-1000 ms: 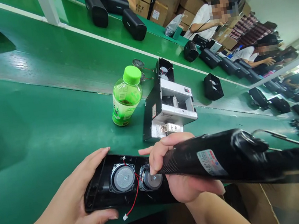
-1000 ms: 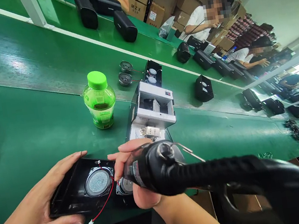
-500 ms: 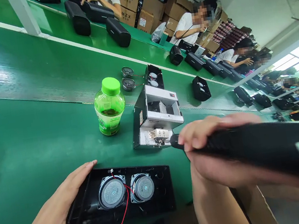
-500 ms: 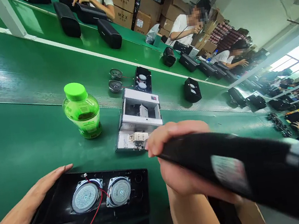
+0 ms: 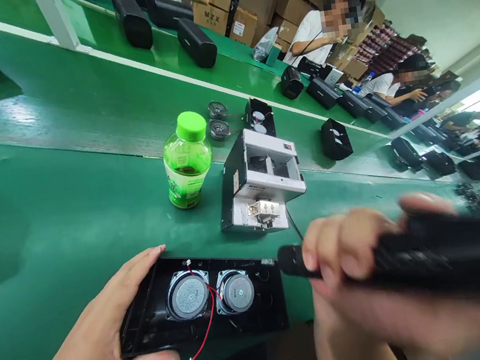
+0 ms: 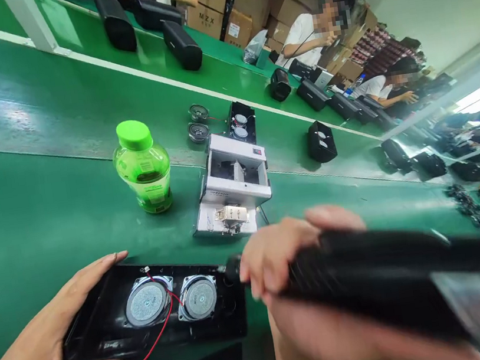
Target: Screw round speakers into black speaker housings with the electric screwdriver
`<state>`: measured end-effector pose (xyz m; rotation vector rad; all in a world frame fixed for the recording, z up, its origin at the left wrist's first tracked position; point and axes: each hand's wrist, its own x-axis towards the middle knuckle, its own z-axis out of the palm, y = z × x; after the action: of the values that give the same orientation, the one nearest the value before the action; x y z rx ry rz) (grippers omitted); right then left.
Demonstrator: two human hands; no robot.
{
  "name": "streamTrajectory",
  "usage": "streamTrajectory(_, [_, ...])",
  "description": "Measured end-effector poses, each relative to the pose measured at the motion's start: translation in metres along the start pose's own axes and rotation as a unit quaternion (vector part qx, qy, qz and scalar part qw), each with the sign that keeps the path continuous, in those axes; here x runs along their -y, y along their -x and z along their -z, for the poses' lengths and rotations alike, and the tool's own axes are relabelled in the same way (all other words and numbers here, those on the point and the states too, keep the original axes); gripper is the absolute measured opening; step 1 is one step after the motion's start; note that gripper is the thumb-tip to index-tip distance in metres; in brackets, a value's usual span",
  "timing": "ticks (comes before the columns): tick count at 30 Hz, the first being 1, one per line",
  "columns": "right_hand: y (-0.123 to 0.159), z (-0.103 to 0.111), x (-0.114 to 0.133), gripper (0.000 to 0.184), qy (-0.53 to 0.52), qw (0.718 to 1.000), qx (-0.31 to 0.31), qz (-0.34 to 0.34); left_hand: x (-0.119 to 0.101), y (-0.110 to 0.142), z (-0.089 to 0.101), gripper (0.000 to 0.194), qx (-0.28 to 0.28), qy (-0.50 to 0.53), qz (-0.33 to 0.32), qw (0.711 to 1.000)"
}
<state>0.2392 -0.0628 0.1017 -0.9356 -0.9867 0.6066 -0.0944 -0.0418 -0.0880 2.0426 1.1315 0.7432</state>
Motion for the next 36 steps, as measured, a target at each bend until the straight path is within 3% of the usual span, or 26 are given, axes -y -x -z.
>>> streamTrajectory(2, [0.023,0.004,0.008,0.027,-0.011,0.998,0.068,0.012,-0.001,-0.001,0.001,0.12,0.0,0.01,0.003,1.0])
streamTrajectory(3, [0.033,0.005,0.009,0.024,-0.012,0.992,0.124,0.008,0.0,-0.002,0.003,0.12,0.001,0.01,0.003,1.0])
streamTrajectory(5, [0.045,0.006,0.005,0.033,-0.009,0.974,0.227,-0.012,0.006,-0.005,0.007,0.124,0.011,0.001,-0.018,1.0])
streamTrajectory(7, [0.052,0.005,-0.005,0.039,-0.004,0.96,0.278,-0.026,0.011,-0.008,0.011,0.129,0.029,-0.012,-0.048,0.998])
streamTrajectory(10, [0.057,0.004,-0.018,0.036,0.0,0.965,0.261,-0.017,0.01,-0.01,0.014,0.129,0.036,-0.01,-0.062,0.997])
streamTrajectory(14, [0.058,0.002,-0.024,0.031,0.006,0.971,0.237,-0.04,-0.009,-0.01,0.009,0.121,0.006,0.026,-0.016,1.0])
streamTrajectory(17, [0.056,0.001,-0.031,0.029,-0.033,0.971,0.238,0.01,-0.018,-0.01,0.006,0.117,0.004,0.033,-0.006,0.999])
streamTrajectory(20, [0.056,0.0,-0.039,0.03,-0.049,0.964,0.257,0.04,-0.019,-0.01,0.007,0.117,0.005,0.03,-0.01,0.999])
streamTrajectory(26, [0.063,-0.002,-0.04,0.026,-0.036,0.978,0.202,0.029,-0.019,-0.01,0.009,0.117,0.009,0.016,-0.016,1.0])
streamTrajectory(30, [0.052,-0.009,-0.03,0.014,-0.002,0.973,0.222,-0.06,-0.02,-0.01,0.009,0.118,0.009,0.019,-0.011,1.0])
streamTrajectory(33, [0.036,-0.018,-0.024,0.042,0.034,0.967,0.218,-0.131,-0.018,-0.01,0.009,0.117,0.012,0.022,-0.012,1.0])
streamTrajectory(36, [0.027,-0.021,-0.021,0.049,0.041,0.967,0.207,-0.143,-0.017,-0.01,0.009,0.117,0.015,0.023,-0.011,1.0])
